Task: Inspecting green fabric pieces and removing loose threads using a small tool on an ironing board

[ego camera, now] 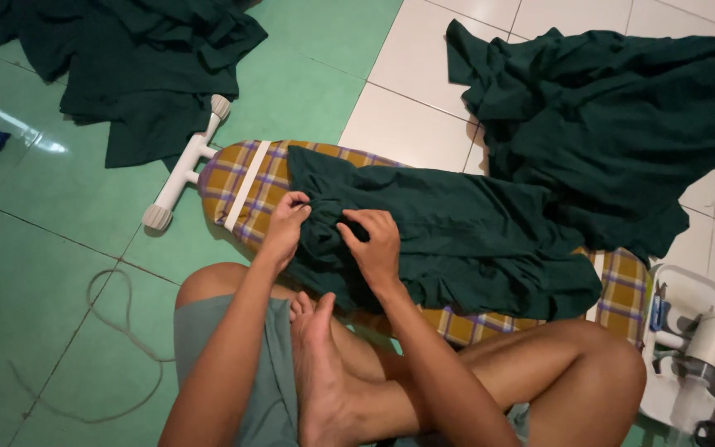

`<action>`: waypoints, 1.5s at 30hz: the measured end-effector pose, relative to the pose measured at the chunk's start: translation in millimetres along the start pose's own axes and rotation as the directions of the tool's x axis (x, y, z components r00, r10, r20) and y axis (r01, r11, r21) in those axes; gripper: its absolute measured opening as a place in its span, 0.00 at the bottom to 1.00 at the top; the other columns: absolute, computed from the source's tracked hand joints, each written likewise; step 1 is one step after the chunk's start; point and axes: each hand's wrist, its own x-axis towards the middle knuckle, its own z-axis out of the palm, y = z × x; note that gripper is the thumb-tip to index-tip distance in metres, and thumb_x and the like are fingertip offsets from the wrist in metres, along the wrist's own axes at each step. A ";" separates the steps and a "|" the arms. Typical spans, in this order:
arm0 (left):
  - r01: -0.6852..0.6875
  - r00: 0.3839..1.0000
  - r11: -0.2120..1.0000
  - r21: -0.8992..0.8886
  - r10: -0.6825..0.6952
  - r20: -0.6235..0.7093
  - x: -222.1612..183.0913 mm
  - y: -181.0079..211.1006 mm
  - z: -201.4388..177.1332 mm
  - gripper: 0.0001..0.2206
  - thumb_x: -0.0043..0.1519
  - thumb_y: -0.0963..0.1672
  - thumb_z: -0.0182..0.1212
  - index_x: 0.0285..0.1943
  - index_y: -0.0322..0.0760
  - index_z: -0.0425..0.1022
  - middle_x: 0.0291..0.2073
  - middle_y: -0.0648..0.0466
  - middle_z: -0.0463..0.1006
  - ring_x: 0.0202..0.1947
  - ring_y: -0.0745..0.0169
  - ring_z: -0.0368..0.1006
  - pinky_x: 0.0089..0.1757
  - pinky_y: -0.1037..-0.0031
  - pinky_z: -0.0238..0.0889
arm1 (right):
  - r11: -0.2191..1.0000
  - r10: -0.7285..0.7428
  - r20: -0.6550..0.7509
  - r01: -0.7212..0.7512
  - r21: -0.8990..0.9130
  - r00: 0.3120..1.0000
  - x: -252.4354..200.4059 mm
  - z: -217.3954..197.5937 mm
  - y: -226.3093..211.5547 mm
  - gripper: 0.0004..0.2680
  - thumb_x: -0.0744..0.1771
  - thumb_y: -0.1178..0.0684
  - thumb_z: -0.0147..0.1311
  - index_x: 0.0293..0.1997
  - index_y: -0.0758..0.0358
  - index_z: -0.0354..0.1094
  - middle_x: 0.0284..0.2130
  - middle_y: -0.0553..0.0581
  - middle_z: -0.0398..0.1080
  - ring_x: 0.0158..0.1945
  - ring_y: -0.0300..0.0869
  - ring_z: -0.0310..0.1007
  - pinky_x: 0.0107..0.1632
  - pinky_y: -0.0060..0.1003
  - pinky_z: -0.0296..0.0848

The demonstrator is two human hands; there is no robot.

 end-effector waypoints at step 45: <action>-0.518 0.854 0.476 0.710 0.324 0.406 -35.5 58.3 33.9 0.16 0.57 0.50 0.71 0.53 0.53 0.77 0.37 0.55 0.83 0.46 0.52 0.79 0.59 0.62 0.58 | 0.819 0.389 0.212 -0.442 0.366 0.897 -6.8 5.8 45.0 0.05 0.72 0.53 0.46 0.44 0.59 0.68 0.32 0.55 0.72 0.39 0.42 0.69 0.46 0.40 0.70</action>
